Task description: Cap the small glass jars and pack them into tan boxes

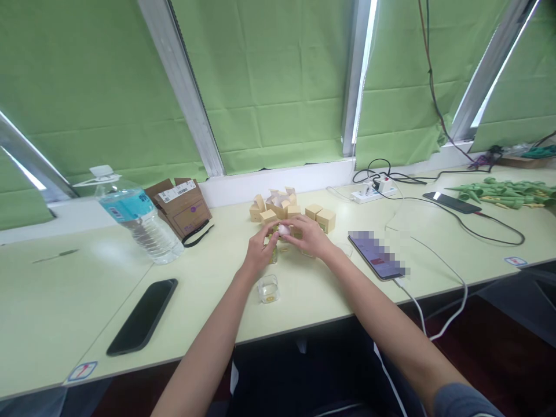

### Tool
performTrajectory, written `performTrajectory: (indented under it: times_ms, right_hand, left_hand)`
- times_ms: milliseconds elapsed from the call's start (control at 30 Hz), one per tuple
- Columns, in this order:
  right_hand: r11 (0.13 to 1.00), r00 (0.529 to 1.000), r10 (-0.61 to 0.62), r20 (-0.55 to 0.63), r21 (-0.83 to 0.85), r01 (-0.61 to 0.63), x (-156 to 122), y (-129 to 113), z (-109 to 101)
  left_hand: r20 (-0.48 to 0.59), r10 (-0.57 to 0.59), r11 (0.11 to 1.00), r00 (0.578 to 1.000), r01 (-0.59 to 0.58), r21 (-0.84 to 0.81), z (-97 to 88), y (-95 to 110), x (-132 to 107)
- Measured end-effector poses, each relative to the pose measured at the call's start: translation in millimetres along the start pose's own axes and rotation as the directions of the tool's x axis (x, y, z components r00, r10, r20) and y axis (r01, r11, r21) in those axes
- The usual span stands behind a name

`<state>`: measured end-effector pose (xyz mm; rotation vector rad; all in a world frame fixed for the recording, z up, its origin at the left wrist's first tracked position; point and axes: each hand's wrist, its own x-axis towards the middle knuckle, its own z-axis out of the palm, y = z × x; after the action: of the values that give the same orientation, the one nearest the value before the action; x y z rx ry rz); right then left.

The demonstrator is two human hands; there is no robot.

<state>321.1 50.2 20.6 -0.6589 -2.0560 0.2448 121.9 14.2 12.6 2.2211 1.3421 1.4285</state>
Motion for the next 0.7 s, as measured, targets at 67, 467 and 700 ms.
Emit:
performTrajectory:
  times_ms: [67, 467, 700]
  right_hand:
    - [1.0, 1.0, -0.007, 0.001, -0.001, 0.007, -0.3, -0.4, 0.4]
    - [1.0, 0.999, -0.024, 0.028, 0.001, 0.024, 1.6, -5.9, 0.0]
    - [0.997, 0.997, -0.076, 0.016, 0.005, 0.076, 0.9, -7.7, 4.4]
  left_hand:
    - [-0.003, -0.012, 1.0, 1.0, 0.012, -0.005, 0.1, 2.0, 0.0]
    - [-0.041, 0.007, 1.0, 0.999, -0.008, -0.02, 1.1, 0.5, 1.0]
    - [-0.069, 0.019, 0.999, 0.997, -0.016, 0.046, 4.3, -2.5, 0.4]
